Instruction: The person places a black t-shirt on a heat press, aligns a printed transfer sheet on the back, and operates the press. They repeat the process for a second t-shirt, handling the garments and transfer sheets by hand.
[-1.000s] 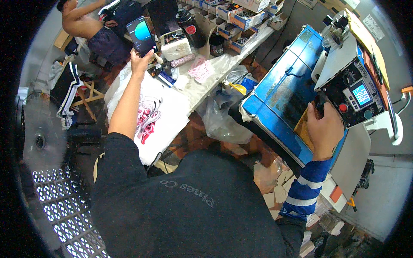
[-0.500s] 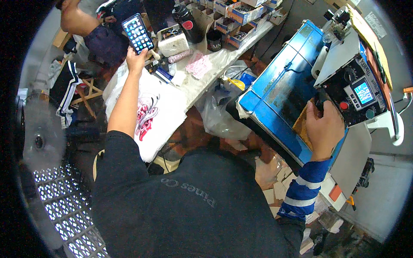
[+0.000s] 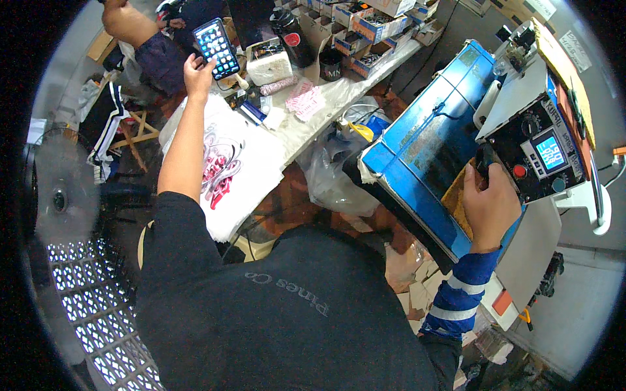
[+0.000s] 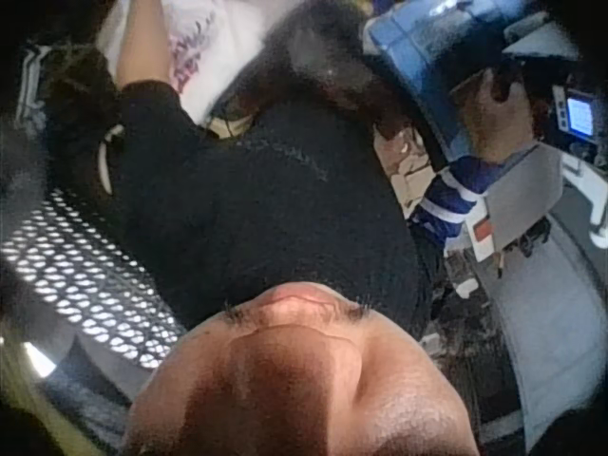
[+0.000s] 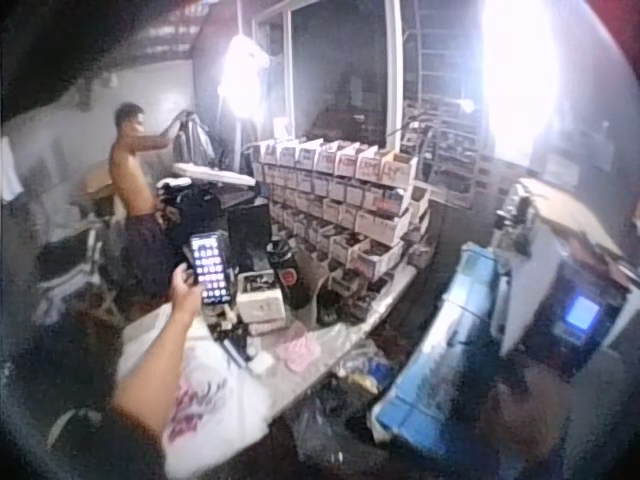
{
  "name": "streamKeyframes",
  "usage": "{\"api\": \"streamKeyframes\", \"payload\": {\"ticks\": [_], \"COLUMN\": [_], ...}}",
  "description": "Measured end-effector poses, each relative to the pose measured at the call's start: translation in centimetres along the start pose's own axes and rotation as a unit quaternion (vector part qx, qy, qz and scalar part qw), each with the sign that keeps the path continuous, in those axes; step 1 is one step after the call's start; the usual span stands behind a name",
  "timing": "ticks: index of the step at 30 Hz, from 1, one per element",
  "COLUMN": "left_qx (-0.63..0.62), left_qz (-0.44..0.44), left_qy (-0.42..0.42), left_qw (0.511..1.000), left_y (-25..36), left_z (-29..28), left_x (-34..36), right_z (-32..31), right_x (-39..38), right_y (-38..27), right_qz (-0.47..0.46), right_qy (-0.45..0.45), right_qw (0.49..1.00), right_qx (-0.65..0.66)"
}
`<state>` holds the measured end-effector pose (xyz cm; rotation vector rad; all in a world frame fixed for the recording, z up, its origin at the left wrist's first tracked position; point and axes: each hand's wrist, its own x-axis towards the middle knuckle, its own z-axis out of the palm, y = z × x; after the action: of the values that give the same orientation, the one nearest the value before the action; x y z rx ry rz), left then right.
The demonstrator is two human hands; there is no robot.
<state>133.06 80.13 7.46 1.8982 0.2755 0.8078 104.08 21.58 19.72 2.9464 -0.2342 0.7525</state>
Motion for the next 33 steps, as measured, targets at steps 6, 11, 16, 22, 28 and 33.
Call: {"api": "streamKeyframes", "payload": {"ticks": [6,11,16,22,28,33], "left_qx": [-0.058,-0.021,-0.096,0.000,0.198,0.039], "left_qz": [0.011,0.036,-0.009,-0.055,0.046,-0.101], "left_qy": [-0.038,-0.021,0.012,0.049,0.035,-0.205], "left_qw": [0.998,0.999,0.995,0.997,0.979,0.973], "left_y": [0.8,0.8,0.2,-5.2,-10.5,-12.1], "left_z": [0.1,1.0,1.2,-1.4,-0.8,4.9], "left_x": [2.1,2.5,1.9,-2.8,-9.0,-17.1], "right_z": [-0.1,-0.1,0.5,1.9,2.2,2.7], "right_x": [-0.3,-0.5,-0.6,-1.2,-1.7,-3.2], "right_y": [0.2,0.2,1.1,3.6,6.5,9.6], "right_qz": [-0.002,-0.019,-0.028,-0.089,-0.109,-0.032], "right_qy": [-0.001,0.020,0.021,0.059,0.075,-0.002], "right_qw": [1.000,1.000,0.999,0.994,0.990,0.997], "right_qx": [0.008,-0.007,-0.017,-0.032,-0.046,-0.069]}}
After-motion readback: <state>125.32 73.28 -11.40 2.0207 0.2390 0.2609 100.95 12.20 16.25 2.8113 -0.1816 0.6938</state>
